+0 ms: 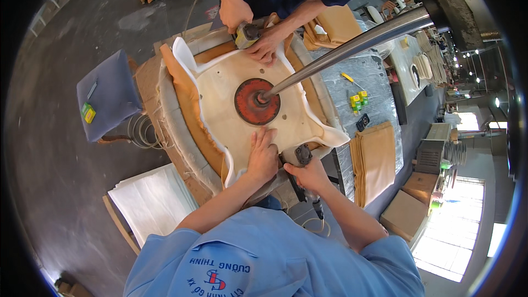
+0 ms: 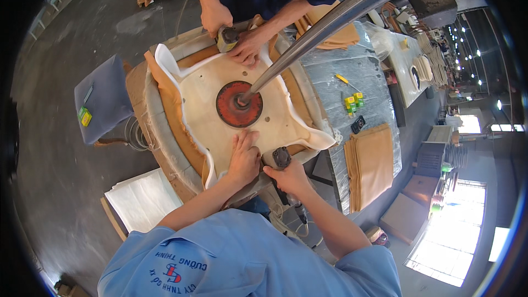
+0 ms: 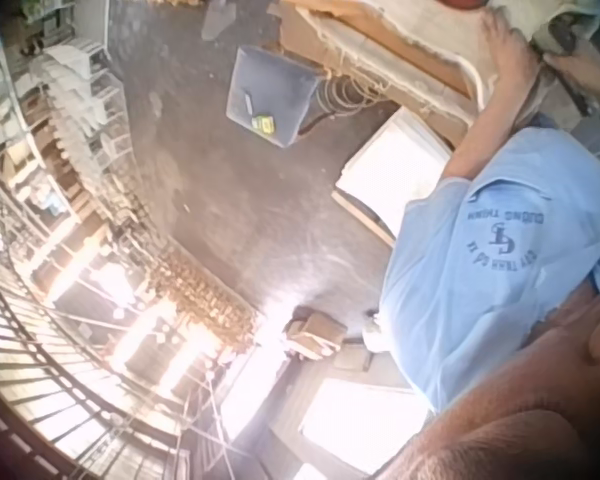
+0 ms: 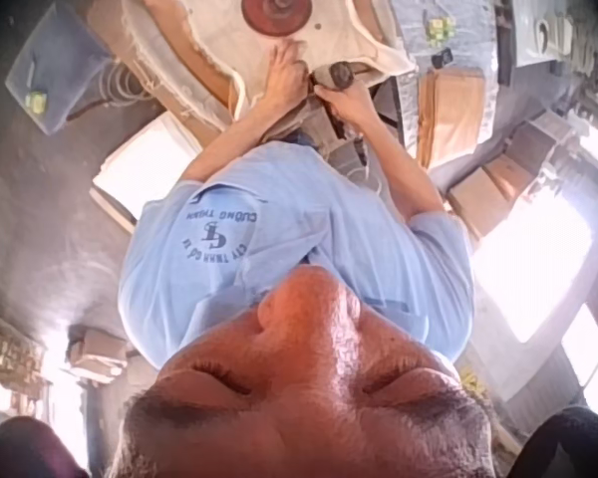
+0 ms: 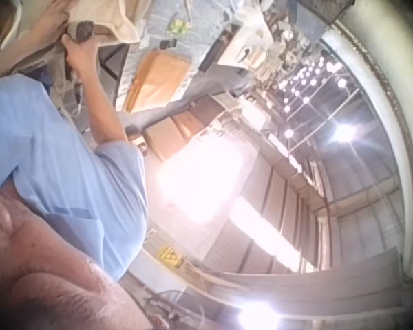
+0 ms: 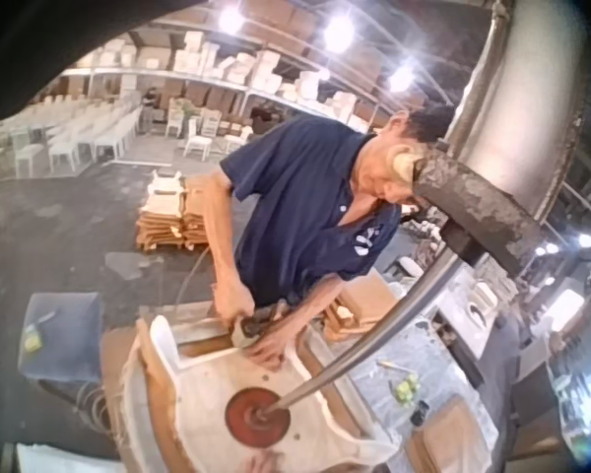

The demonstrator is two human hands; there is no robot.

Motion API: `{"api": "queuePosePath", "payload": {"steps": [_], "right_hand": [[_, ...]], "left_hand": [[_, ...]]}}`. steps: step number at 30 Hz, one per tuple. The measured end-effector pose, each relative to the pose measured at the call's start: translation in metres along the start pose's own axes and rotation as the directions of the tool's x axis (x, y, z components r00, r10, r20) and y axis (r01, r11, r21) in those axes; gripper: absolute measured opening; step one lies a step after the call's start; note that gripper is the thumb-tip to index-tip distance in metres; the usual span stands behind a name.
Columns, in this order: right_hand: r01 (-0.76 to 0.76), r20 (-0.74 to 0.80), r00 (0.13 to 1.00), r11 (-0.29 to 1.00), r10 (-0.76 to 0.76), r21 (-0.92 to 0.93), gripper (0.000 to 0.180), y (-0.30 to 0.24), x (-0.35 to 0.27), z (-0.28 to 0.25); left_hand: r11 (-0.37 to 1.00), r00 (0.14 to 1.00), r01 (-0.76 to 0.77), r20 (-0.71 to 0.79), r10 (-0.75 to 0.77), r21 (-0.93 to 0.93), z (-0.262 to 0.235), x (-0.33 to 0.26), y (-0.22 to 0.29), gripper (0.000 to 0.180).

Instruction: The person places a white foam sheet onto a wooden chair seat frame and uses a pneumatic staple gun to secure the foam around the edges. A coworker assists by applying adhesive and holding the frame. The person then places a brown fabric cover over the foam and continues stapling to attach it.

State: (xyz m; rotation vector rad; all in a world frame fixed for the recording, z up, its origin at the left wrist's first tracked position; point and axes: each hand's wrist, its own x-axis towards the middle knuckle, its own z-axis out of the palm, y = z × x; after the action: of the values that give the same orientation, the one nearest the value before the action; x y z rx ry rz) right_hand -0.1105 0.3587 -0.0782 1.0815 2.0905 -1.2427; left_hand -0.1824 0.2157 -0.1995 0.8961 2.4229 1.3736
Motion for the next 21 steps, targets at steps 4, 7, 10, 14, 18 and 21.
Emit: {"api": "queuePosePath", "payload": {"steps": [4, 7, 10, 14, 18, 21], "right_hand": [[0.009, -0.021, 1.000, 0.999, -0.010, -0.037, 0.030, -0.011, 0.000, 0.001], [0.016, 0.021, 1.000, 0.999, -0.017, 0.048, 0.026, -0.008, 0.000, -0.005], [0.016, 0.052, 0.998, 0.997, -0.020, 0.080, 0.027, -0.006, -0.005, -0.003], [-0.015, 0.061, 0.998, 0.999, 0.012, 0.045, 0.027, -0.006, -0.007, 0.001], [-0.020, 0.050, 0.999, 1.000, 0.021, -0.010, 0.026, -0.016, -0.008, 0.004], [0.004, 0.011, 1.000, 0.998, -0.003, -0.060, 0.026, -0.017, -0.008, 0.007]], "left_hand": [[0.994, 0.993, 0.051, 0.104, -0.061, 0.102, -0.016, -0.004, 0.003, 0.045], [0.984, 0.981, 0.101, 0.150, -0.123, 0.147, -0.029, -0.008, 0.010, 0.068], [0.972, 0.970, 0.159, 0.156, -0.187, 0.173, -0.029, -0.005, 0.014, 0.074], [0.965, 0.968, 0.169, 0.152, -0.202, 0.202, -0.025, -0.004, 0.014, 0.073], [0.969, 0.970, 0.176, 0.135, -0.200, 0.175, -0.020, -0.007, 0.012, 0.070], [0.974, 0.979, 0.157, 0.105, -0.176, 0.165, -0.016, -0.010, 0.011, 0.069]]}}
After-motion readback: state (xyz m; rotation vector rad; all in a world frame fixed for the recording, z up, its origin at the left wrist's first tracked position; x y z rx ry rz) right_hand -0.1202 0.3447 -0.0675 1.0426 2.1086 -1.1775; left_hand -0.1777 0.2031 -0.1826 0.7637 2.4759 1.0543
